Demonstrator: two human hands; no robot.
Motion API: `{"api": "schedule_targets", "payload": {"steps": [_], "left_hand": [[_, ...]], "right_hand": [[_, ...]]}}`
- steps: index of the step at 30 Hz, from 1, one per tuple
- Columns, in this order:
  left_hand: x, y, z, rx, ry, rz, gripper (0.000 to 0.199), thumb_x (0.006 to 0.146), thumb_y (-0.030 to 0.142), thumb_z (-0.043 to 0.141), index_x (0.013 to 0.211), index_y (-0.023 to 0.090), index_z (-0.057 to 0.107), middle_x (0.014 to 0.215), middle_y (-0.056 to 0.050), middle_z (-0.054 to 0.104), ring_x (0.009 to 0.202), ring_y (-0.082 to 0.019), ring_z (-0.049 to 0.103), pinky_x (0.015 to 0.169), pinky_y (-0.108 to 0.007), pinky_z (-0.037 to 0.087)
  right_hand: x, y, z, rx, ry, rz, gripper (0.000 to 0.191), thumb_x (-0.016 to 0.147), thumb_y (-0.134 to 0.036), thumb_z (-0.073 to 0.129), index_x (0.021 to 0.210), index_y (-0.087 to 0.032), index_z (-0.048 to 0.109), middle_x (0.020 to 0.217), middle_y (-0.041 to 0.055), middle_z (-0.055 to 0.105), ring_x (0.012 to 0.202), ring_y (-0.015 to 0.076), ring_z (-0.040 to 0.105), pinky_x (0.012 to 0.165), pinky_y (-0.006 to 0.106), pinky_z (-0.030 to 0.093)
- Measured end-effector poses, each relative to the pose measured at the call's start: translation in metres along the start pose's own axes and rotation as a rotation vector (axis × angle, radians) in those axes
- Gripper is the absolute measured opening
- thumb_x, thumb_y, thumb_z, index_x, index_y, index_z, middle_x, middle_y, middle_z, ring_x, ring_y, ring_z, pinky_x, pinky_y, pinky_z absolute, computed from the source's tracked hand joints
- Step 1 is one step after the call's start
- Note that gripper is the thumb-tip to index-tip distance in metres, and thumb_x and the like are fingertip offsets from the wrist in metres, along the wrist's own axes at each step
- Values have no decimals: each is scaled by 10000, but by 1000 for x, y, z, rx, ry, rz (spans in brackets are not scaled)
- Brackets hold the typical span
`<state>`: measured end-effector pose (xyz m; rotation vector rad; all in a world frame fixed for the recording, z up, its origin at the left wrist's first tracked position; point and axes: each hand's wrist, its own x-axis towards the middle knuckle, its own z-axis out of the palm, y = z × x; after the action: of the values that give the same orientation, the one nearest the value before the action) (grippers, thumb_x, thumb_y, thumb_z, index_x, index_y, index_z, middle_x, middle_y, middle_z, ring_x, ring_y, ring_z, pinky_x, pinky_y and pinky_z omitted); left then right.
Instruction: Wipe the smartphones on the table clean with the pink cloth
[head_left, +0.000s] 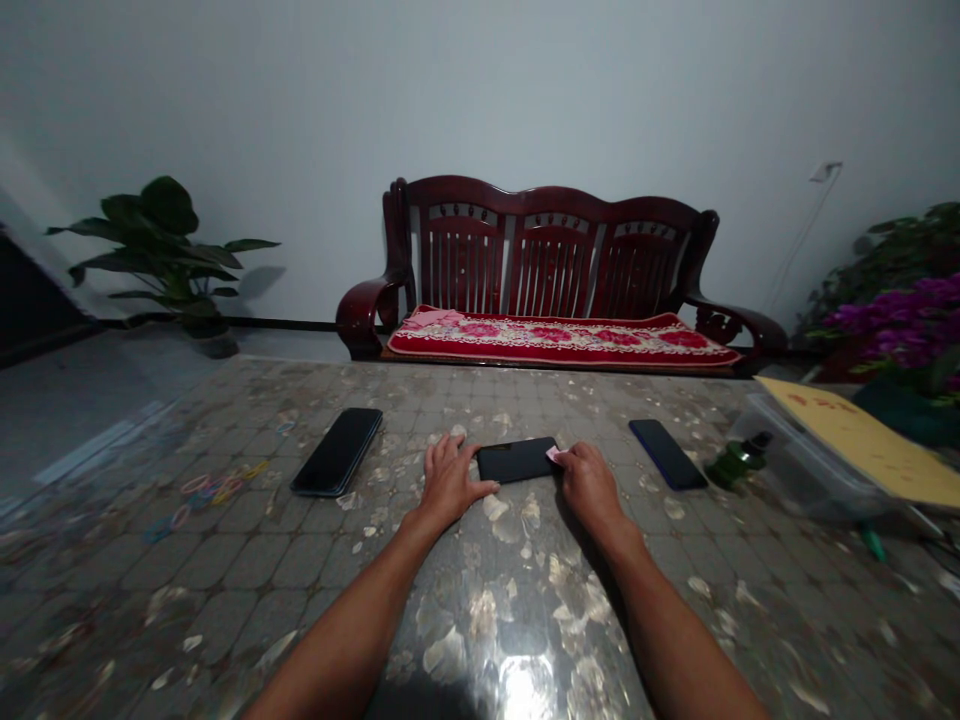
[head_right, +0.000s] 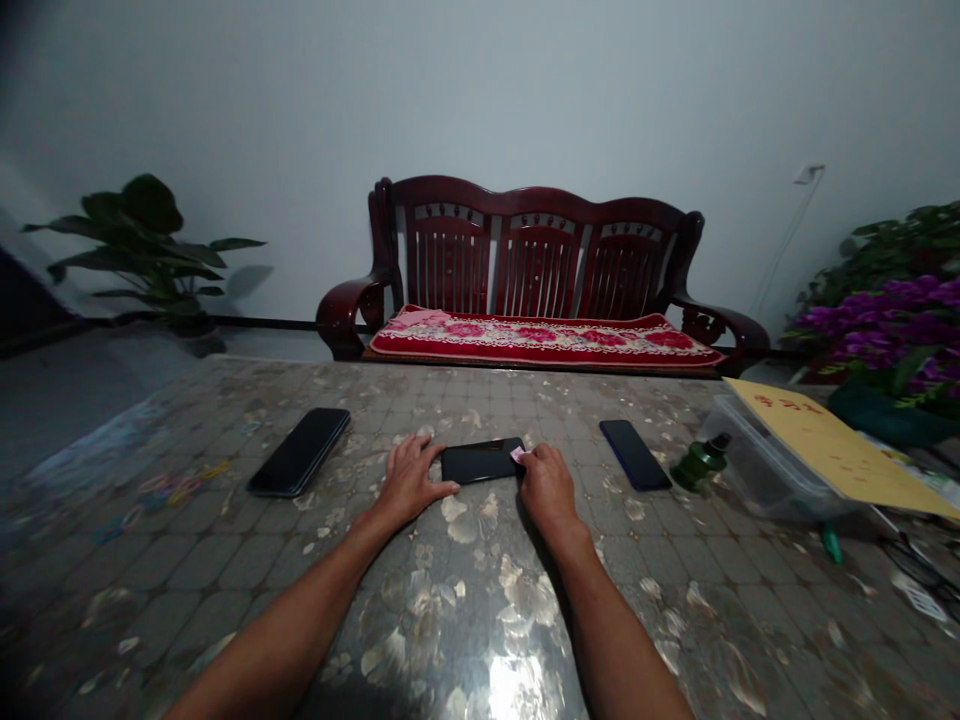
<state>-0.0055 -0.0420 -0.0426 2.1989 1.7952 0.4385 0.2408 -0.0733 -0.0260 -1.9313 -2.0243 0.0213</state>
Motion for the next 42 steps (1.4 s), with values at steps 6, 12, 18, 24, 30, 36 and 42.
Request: {"api": "schedule_targets", "payload": {"steps": [6,12,18,24,30,36,42], "left_hand": [[2,-1,3,-19,25,-4,698,722,496,842,1347,288,612,1542,-120,480,1508,-372,304,1238,-539,170],[2,-2,2,-41,24,-4,696,713,490,845,1334,273,619,1536,-132,480,1500,-379,313,1236,-543,174],[0,1,-1,-22,19,-4,700,722,500,843,1341,264,617,1546,-139,471,1500,-377,318,1243,-543,170],[0,2,-2,-41,15,-8,693,720,485,847,1335,255,625,1545,-144,468,1505,-382,308,1246,-547,168],[0,2,-3,-37,5,-7,709,725,491,845,1352,255,615,1546,-144,461,1501,-381,311,1245,-543,165],[1,1,-1,-38,3,-14,712,727,491,846,1354,248,613,1547,-148,458,1507,-379,296,1240,-531,172],[1,0,1,-49,23,-10,702,714,475,855,1338,262,615,1538,-134,475,1500,-386,309,1238,-536,174]], "right_hand": [[21,4,3,-40,-12,-47,373,966,-91,467,1167,-183,768,1027,126,680,996,240,570,859,297,401],[44,7,0,-70,-47,-111,358,1002,-137,447,1121,-184,782,1027,117,689,990,236,570,847,292,396],[25,10,-7,-26,-115,-168,370,959,-77,456,1125,-171,773,1017,108,681,1001,221,569,844,273,390],[21,8,-11,-61,-97,-147,348,969,-80,475,1113,-174,777,1028,118,681,1011,234,573,841,282,384],[38,-7,-2,-131,-83,-130,338,1015,-159,456,1125,-185,774,1050,121,695,1021,243,575,842,289,391],[36,-11,-1,-93,-128,-175,327,1020,-176,467,1156,-179,764,1072,123,690,1039,232,570,855,272,380],[47,-12,-4,-139,-120,-79,344,1021,-171,449,1128,-164,776,1082,139,693,1037,247,568,851,282,375]]}}
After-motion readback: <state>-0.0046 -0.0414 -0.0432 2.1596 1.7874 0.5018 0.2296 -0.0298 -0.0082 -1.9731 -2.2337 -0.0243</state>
